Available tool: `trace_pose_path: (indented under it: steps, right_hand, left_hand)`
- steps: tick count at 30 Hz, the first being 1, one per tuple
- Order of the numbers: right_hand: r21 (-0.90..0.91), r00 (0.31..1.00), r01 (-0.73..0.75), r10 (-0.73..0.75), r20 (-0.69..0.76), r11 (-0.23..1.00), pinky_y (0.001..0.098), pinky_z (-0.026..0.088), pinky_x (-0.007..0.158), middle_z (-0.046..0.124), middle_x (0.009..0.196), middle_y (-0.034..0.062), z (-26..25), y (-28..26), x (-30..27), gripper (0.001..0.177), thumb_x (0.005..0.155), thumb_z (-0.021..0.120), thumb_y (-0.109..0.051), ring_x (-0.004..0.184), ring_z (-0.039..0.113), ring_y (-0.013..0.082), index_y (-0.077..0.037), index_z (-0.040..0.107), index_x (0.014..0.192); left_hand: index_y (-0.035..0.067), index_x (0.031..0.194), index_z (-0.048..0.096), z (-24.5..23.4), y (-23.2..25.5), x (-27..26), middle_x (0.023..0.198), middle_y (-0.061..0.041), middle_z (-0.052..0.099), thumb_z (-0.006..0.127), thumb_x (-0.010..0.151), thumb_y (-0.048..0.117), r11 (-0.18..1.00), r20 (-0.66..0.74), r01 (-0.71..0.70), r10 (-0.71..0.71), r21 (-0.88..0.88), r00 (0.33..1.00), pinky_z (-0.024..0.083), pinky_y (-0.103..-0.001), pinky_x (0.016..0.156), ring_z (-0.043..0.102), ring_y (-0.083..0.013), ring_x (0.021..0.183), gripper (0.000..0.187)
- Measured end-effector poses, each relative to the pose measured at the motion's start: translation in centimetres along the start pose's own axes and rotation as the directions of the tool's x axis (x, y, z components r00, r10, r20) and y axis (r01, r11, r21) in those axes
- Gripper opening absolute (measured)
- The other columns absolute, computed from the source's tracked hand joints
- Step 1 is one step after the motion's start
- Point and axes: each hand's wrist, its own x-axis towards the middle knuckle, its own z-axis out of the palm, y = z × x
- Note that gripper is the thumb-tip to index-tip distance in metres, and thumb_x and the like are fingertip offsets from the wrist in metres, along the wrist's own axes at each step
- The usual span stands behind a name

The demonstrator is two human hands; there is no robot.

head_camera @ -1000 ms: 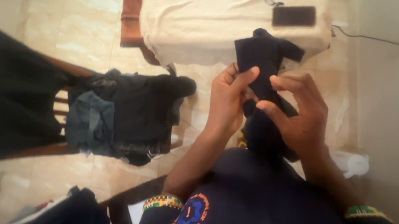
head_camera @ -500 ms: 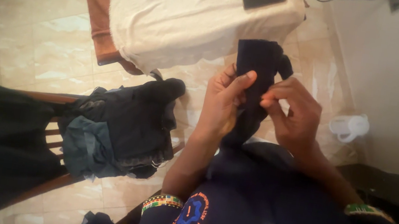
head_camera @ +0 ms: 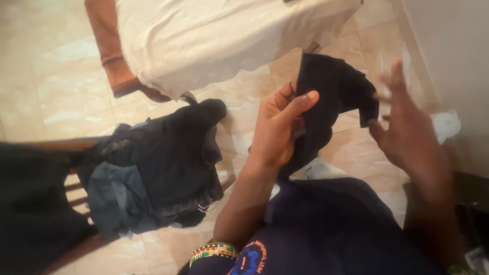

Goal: Ironing a pair of dark pants on a bed.

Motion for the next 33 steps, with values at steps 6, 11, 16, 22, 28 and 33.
trace_pose_path:
  steps: [6,11,16,22,28,33]
  right_hand:
    - [-0.260,0.994,0.108,-0.110,0.006,0.960,0.0466,0.040,0.123,0.043,0.162,0.0204,0.2,11.3,1.0,0.096,0.082,0.074,-0.004,0.149,0.044,0.0392,-0.009,0.029,0.167]
    - [0.295,0.972,-0.211,0.168,0.165,0.932,0.0435,0.031,0.122,0.035,0.164,0.0149,5.9,25.5,4.5,0.101,0.078,0.079,-0.016,0.152,0.034,0.0324,-0.007,0.023,0.161]
    - [0.584,0.982,0.000,-0.112,0.155,0.812,0.0439,0.018,0.128,0.027,0.172,0.0175,10.4,32.7,9.9,0.070,0.105,0.060,-0.032,0.160,0.020,0.0328,0.001,0.037,0.162]
    - [0.888,0.879,-0.403,-0.178,0.443,0.219,0.0383,0.056,0.097,0.069,0.119,0.0129,5.0,30.5,14.8,0.035,0.106,0.064,-0.028,0.107,0.067,0.0246,-0.001,0.063,0.129]
    - [0.966,0.969,-0.244,0.066,0.239,0.085,0.0355,0.058,0.094,0.072,0.111,0.0070,-2.7,36.2,17.0,0.031,0.094,0.076,-0.021,0.102,0.070,0.0202,-0.005,0.066,0.118]
    - [0.738,0.959,0.205,0.021,-0.284,0.643,0.0261,0.045,0.081,0.059,0.092,-0.0044,-17.1,33.4,19.6,0.033,0.095,0.090,-0.023,0.087,0.053,0.0093,-0.006,0.062,0.100]
  left_hand:
    - [-0.001,0.109,0.066,0.9,1.4,1.3,0.096,-0.009,0.072,0.067,0.097,0.004,0.994,0.078,0.052,-0.060,0.097,0.995,0.057,-0.028,0.071,0.069,-0.0141,0.078,0.013]
    - [-0.001,0.107,0.066,2.6,2.3,2.3,0.098,-0.006,0.069,0.070,0.099,0.004,0.971,0.269,-0.001,-0.065,0.238,0.961,0.050,-0.025,0.080,0.063,-0.0114,0.085,0.010]
    - [-0.001,0.104,0.066,5.3,0.7,5.0,0.100,-0.004,0.067,0.072,0.095,0.006,0.955,0.447,0.053,-0.186,0.293,0.875,0.047,-0.025,0.085,0.061,-0.0108,0.092,0.013]
    - [-0.003,0.100,0.064,9.0,-4.7,9.6,0.096,-0.003,0.064,0.074,0.093,0.004,0.943,0.566,0.115,-0.282,0.312,0.774,0.043,-0.026,0.078,0.057,-0.0104,0.088,0.014]
    - [-0.005,0.114,0.071,11.9,-5.3,12.0,0.107,-0.007,0.071,0.074,0.086,0.006,0.881,0.325,-0.179,0.030,0.439,0.945,0.049,-0.029,0.092,0.065,-0.0163,0.099,0.031]
    - [0.000,0.109,0.069,13.9,-4.4,14.1,0.098,0.000,0.068,0.072,0.095,0.006,0.540,-0.068,-0.225,0.470,0.811,0.880,0.049,-0.026,0.086,0.061,-0.0104,0.091,0.015]
